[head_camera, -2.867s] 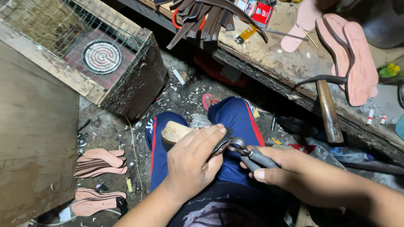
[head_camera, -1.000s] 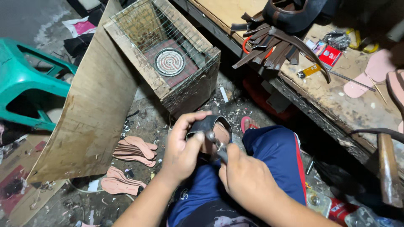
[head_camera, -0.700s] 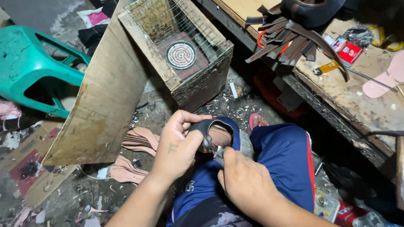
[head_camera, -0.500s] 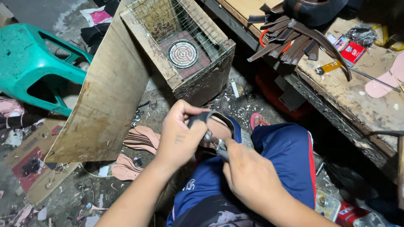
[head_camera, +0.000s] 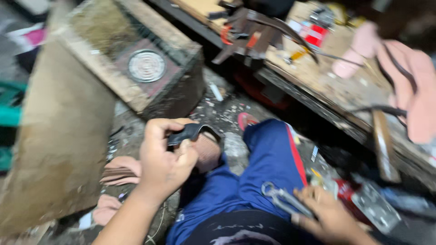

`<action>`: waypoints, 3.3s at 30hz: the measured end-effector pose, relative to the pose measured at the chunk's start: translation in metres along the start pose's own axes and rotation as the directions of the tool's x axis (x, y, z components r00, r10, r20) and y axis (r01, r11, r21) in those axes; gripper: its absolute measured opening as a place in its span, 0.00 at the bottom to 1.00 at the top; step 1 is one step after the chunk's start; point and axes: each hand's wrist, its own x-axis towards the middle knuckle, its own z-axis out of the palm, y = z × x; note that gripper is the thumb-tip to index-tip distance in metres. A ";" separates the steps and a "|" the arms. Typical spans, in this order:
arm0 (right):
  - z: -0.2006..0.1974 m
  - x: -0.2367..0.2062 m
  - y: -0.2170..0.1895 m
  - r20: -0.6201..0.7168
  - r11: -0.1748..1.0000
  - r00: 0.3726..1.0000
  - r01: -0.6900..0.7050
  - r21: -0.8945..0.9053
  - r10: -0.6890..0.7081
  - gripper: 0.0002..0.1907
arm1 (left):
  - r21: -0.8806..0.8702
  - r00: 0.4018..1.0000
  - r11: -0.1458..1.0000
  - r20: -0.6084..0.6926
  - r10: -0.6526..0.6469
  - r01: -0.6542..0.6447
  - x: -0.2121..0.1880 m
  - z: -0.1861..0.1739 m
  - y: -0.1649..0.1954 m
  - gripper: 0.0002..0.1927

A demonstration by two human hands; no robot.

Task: The person sits on the floor of a shoe workshop and assembles flat shoes. They fit an insole into a black shoe upper, press and align the parts, hammer the sole area with a hammer, and use pliers to grip and adjust the shoe edges while working over a wooden last.

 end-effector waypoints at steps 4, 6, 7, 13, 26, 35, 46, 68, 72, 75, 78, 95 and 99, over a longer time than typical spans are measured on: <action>-0.051 0.002 0.065 -0.425 0.801 0.833 -0.505 -0.322 0.354 0.26 | -0.064 0.951 0.987 0.284 -0.124 0.148 0.010 0.038 -0.001 0.21; -0.067 0.009 0.092 -0.635 0.683 0.710 -0.627 -0.374 0.303 0.32 | -0.088 0.882 0.974 0.447 -0.150 0.210 0.020 0.069 -0.015 0.23; -0.075 0.015 0.106 -0.633 0.707 0.687 -0.641 -0.298 0.355 0.34 | -0.078 0.851 0.970 0.499 -0.161 0.229 0.021 0.086 -0.024 0.23; -0.088 0.028 0.142 -0.530 0.768 0.606 -0.622 0.149 0.593 0.28 | -0.186 0.769 0.959 0.637 -0.048 0.214 0.031 0.178 -0.081 0.20; -0.023 0.038 0.067 -0.064 0.626 0.712 -0.566 0.536 0.699 0.24 | -0.004 0.423 0.794 0.848 -0.319 0.607 0.044 0.250 -0.136 0.12; -0.009 0.048 0.074 -0.146 0.746 0.736 -0.665 0.023 0.661 0.25 | -0.017 0.318 0.716 0.903 -0.289 0.698 0.056 0.238 -0.140 0.18; -0.028 0.056 0.062 -0.063 0.713 0.718 -0.670 0.206 0.693 0.29 | -0.023 0.360 0.732 0.881 -0.306 0.680 0.048 0.231 -0.140 0.15; -0.030 0.032 0.027 0.071 0.961 0.969 -0.243 0.135 0.236 0.27 | 0.007 0.965 0.982 0.186 -0.187 0.189 0.037 0.028 0.005 0.17; 0.009 0.019 -0.013 0.269 0.907 0.876 -0.421 0.020 0.400 0.34 | 0.001 0.974 0.986 0.154 -0.167 0.169 0.020 -0.001 -0.001 0.21; 0.002 0.018 -0.027 0.133 0.924 0.931 -0.357 0.141 0.339 0.30 | 0.036 0.940 0.972 0.246 -0.235 0.233 0.016 -0.024 -0.002 0.21; -0.006 0.030 -0.046 0.175 0.853 0.968 -0.241 0.463 0.178 0.26 | -0.021 0.913 0.965 0.328 -0.242 0.263 0.010 -0.030 0.001 0.20; -0.017 0.095 -0.115 0.660 0.058 0.727 -0.662 0.747 -0.190 0.38 | -0.226 0.872 0.949 0.482 -0.088 0.221 -0.020 -0.031 0.003 0.18; -0.012 0.088 -0.117 0.646 -0.074 0.731 -0.672 0.736 -0.219 0.28 | -0.226 0.862 0.949 0.501 -0.080 0.220 -0.022 -0.033 0.000 0.18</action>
